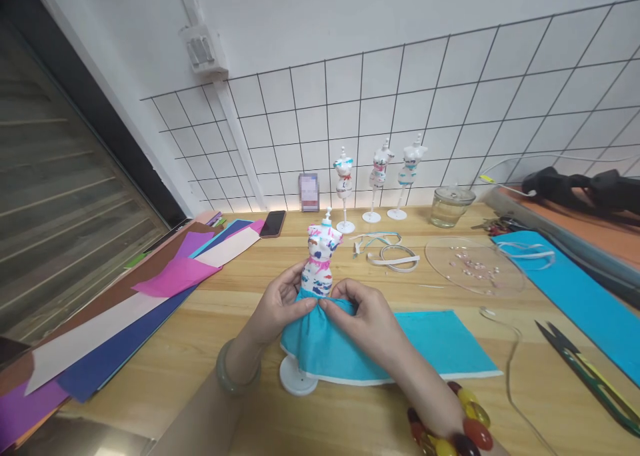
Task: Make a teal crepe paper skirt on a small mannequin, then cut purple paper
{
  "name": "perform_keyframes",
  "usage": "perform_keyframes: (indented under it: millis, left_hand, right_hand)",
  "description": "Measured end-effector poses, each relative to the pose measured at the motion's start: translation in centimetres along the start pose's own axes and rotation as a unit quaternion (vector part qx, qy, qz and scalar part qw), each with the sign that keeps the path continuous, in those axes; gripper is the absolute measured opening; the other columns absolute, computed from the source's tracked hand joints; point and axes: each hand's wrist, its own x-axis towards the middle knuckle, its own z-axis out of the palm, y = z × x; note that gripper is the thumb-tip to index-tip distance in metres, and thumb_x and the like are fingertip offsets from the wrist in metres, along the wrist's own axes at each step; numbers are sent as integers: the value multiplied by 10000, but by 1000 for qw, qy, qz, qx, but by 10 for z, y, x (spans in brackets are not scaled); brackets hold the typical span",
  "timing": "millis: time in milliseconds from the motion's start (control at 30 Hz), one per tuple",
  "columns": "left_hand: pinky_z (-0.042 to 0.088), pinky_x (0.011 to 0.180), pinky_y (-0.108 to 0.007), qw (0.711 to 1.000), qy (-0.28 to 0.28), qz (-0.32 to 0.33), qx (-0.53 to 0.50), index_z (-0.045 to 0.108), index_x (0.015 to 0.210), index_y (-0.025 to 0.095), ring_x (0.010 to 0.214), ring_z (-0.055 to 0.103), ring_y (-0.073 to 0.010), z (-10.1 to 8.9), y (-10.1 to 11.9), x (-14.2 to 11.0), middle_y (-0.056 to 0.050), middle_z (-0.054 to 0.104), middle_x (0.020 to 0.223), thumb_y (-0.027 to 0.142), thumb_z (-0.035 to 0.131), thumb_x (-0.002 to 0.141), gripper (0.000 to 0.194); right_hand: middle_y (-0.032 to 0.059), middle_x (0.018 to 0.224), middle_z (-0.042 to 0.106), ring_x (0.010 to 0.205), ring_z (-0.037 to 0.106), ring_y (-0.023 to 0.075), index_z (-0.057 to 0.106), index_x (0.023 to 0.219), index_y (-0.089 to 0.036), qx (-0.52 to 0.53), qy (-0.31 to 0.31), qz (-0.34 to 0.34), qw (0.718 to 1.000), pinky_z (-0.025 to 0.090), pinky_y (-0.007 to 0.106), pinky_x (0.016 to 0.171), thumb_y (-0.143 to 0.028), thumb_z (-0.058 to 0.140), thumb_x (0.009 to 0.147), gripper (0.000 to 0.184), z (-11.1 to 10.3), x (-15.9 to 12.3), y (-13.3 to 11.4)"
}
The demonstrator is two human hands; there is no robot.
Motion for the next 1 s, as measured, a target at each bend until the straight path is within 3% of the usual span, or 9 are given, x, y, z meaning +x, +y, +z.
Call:
perform_keyframes:
  millis: [233, 300, 400, 500, 633, 767, 1000]
  left_hand:
    - [410, 896, -325, 998, 61, -25, 21, 506, 1130, 161, 1055, 530, -231, 0, -1, 2, -105, 584, 1125, 144, 725, 613, 562]
    - [419, 870, -314, 996, 78, -38, 7, 519, 1100, 160, 1017, 552, -218, 0, -1, 3, -100, 601, 1092, 155, 731, 604, 539]
    - [432, 817, -289, 990, 133, -51, -8, 538, 1042, 161, 930, 582, -189, -3, -2, 6, -77, 634, 996, 168, 744, 582, 504]
    - [435, 760, -263, 978, 198, -56, -35, 548, 968, 163, 816, 597, -151, -7, -5, 10, -39, 647, 880, 179, 750, 569, 447]
    - [434, 723, -250, 968, 235, -39, -80, 542, 935, 169, 769, 596, -132, -12, -7, 12, -23, 642, 860, 187, 738, 587, 399]
    - [432, 704, -244, 964, 247, -38, -86, 553, 919, 162, 748, 596, -132, -13, -8, 13, -20, 644, 831, 183, 749, 565, 406]
    - [433, 667, -244, 967, 227, -59, -99, 568, 877, 151, 653, 575, -109, -17, -7, 13, -5, 631, 761, 225, 733, 593, 337]
  right_hand:
    - [27, 783, 608, 748, 568, 168, 535, 809, -196, -23, -4, -41, 999, 456, 285, 687, -336, 541, 802, 140, 2, -1, 0]
    - [43, 860, 599, 814, 559, 180, 531, 872, -203, -30, 24, -61, 997, 457, 304, 727, -344, 538, 807, 156, 2, -1, 2]
    - [79, 1034, 549, 992, 502, 212, 504, 1010, -209, -67, 72, -116, 988, 417, 355, 846, -335, 527, 817, 232, -1, -2, 2]
    - [114, 1118, 491, 1082, 439, 252, 457, 1130, -192, -110, 37, -209, 971, 382, 402, 893, -364, 558, 787, 397, -2, -7, -2]
    - [144, 1077, 482, 1001, 461, 275, 416, 1201, -147, -183, -12, -304, 935, 402, 433, 823, -380, 629, 721, 575, 3, -10, -2]
    - [98, 914, 528, 829, 490, 217, 481, 1135, -182, -243, 8, -347, 906, 420, 380, 697, -150, 526, 791, 348, 10, -10, 4]
    - [111, 964, 535, 855, 500, 220, 458, 1183, -175, -237, -11, -357, 904, 431, 384, 712, -122, 499, 770, 418, 12, -13, -2]
